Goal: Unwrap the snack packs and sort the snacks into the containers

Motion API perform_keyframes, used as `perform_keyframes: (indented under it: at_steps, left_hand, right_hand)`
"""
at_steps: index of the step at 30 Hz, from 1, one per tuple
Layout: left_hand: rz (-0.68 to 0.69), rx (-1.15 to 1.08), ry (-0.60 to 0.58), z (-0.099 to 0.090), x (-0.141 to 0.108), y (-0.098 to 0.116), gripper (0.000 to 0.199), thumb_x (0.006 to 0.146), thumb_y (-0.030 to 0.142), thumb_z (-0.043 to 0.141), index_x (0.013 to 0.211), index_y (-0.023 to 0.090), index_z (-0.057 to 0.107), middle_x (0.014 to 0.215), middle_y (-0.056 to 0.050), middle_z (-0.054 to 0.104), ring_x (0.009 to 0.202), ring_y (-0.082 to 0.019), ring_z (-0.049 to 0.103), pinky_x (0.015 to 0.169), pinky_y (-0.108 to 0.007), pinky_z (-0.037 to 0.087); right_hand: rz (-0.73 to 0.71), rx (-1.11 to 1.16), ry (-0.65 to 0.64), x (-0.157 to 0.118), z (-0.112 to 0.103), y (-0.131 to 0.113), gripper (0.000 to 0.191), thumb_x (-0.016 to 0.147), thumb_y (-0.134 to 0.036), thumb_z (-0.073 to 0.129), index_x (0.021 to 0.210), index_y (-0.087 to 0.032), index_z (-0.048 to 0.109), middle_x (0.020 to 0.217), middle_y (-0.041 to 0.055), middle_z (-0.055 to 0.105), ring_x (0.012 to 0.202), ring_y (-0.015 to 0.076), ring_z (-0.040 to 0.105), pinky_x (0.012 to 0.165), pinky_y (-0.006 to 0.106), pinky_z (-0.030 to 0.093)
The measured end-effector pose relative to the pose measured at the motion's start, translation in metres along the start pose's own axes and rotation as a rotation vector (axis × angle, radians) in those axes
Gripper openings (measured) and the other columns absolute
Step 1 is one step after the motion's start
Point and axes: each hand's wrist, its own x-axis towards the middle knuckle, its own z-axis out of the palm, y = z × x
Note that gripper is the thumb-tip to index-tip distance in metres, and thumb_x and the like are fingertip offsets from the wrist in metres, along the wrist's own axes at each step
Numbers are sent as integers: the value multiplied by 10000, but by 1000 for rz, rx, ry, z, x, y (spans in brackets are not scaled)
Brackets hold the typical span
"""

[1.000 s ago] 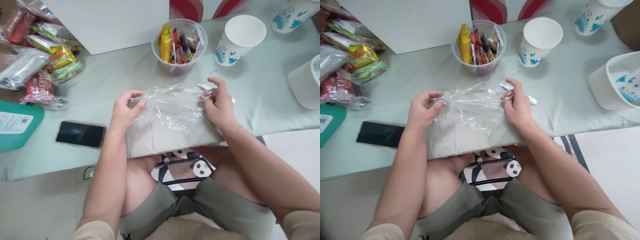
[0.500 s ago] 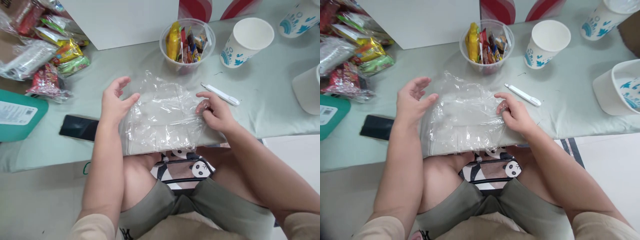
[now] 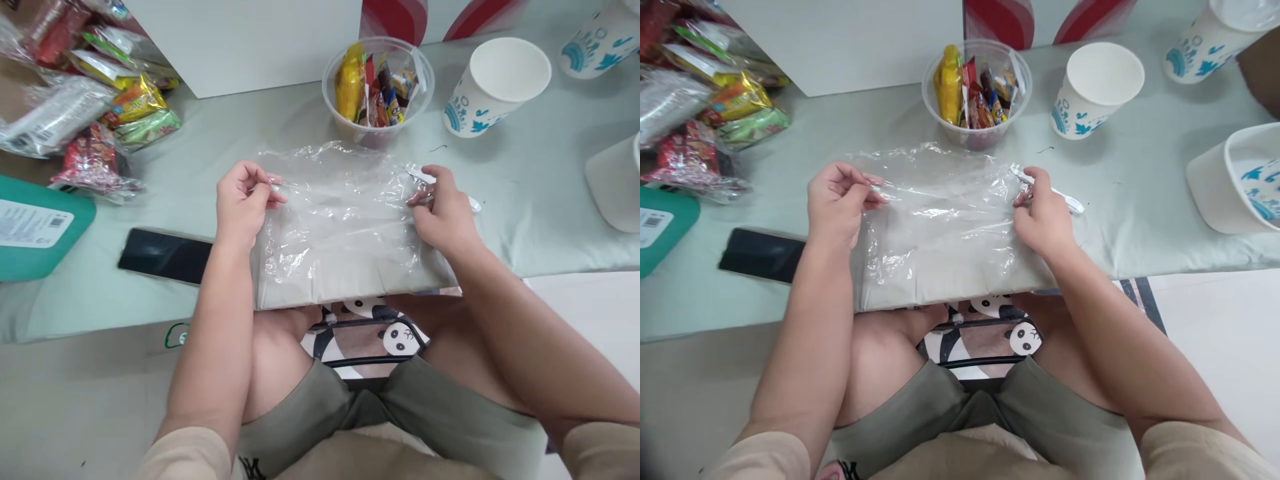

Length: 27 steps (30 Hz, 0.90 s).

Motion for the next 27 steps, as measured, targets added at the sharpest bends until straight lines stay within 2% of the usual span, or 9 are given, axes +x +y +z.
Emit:
perform_keyframes:
  at_steps: [4, 6, 11, 14, 18, 20, 22, 24, 27]
  left_hand:
    - [47, -58, -97, -2, 0, -1, 253, 766, 250, 718, 722, 227, 470, 874, 19, 761, 557, -74, 682, 485, -217, 508]
    - [70, -80, -123, -2, 0, -2, 359, 742, 349, 782, 710, 231, 445, 878, 17, 758, 564, -86, 691, 487, -229, 514]
    - [83, -87, -106, -2, 0, -1, 553, 675, 486, 872, 724, 224, 388, 895, 47, 741, 569, -65, 670, 516, -241, 515]
    - [44, -63, -77, -2, 3, -4, 529, 696, 486, 861, 800, 235, 407, 948, 66, 738, 590, -58, 668, 522, -240, 501]
    - [-31, -1, -26, -2, 6, -10, 533, 694, 340, 853, 1028, 317, 438, 982, 92, 730, 545, -71, 644, 458, -230, 449]
    - [-38, 44, -32, -1, 5, -12, 521, 711, 242, 811, 1076, 332, 451, 1007, 75, 727, 543, -80, 647, 452, -240, 450]
    - [-54, 93, -29, 0, 3, -12, 485, 728, 156, 753, 1087, 323, 474, 986, 68, 723, 517, -80, 640, 438, -242, 430]
    - [-73, 139, 7, 2, 2, -10, 484, 719, 95, 717, 1094, 307, 497, 905, 85, 716, 459, -69, 602, 407, -236, 376]
    - [-43, 205, 51, 3, 0, -8, 307, 747, 119, 705, 977, 269, 567, 709, 100, 675, 389, -59, 517, 399, -244, 332]
  right_hand:
    - [234, 209, -19, 7, 0, -3, 713, 791, -272, 633, 1467, -259, 408, 834, 21, 750, 598, 213, 632, 563, 378, 489]
    - [298, 279, -43, 9, -2, -7, 690, 788, -316, 676, 1436, -241, 453, 777, 8, 730, 558, 196, 607, 526, 358, 471]
    - [277, 260, -147, 8, -8, -8, 296, 752, -258, 705, 1043, -230, 662, 679, 5, 643, 533, 170, 545, 507, 342, 455]
    - [188, 262, -123, 6, -5, 0, 136, 790, -238, 640, 923, -248, 620, 691, 0, 599, 554, 160, 531, 507, 327, 448]
    - [75, 183, 32, 2, -1, 6, 396, 799, -244, 653, 1176, -292, 540, 947, 30, 646, 622, 159, 576, 575, 354, 513]
    - [5, 53, 137, -1, -4, 1, 503, 798, -249, 661, 1276, -288, 509, 1147, 93, 624, 805, 216, 654, 702, 418, 563]
    - [-91, -52, 203, -5, -6, -7, 494, 824, -257, 631, 1305, -275, 516, 1276, 145, 578, 1075, 301, 657, 853, 490, 564]
    - [-205, -93, 187, -7, -6, -15, 484, 848, -279, 601, 1325, -267, 519, 1335, 164, 575, 1259, 350, 592, 987, 549, 520]
    - [-267, -92, 83, -6, 3, -21, 590, 831, -353, 643, 1389, -248, 482, 1255, 151, 668, 1241, 375, 606, 1067, 626, 447]
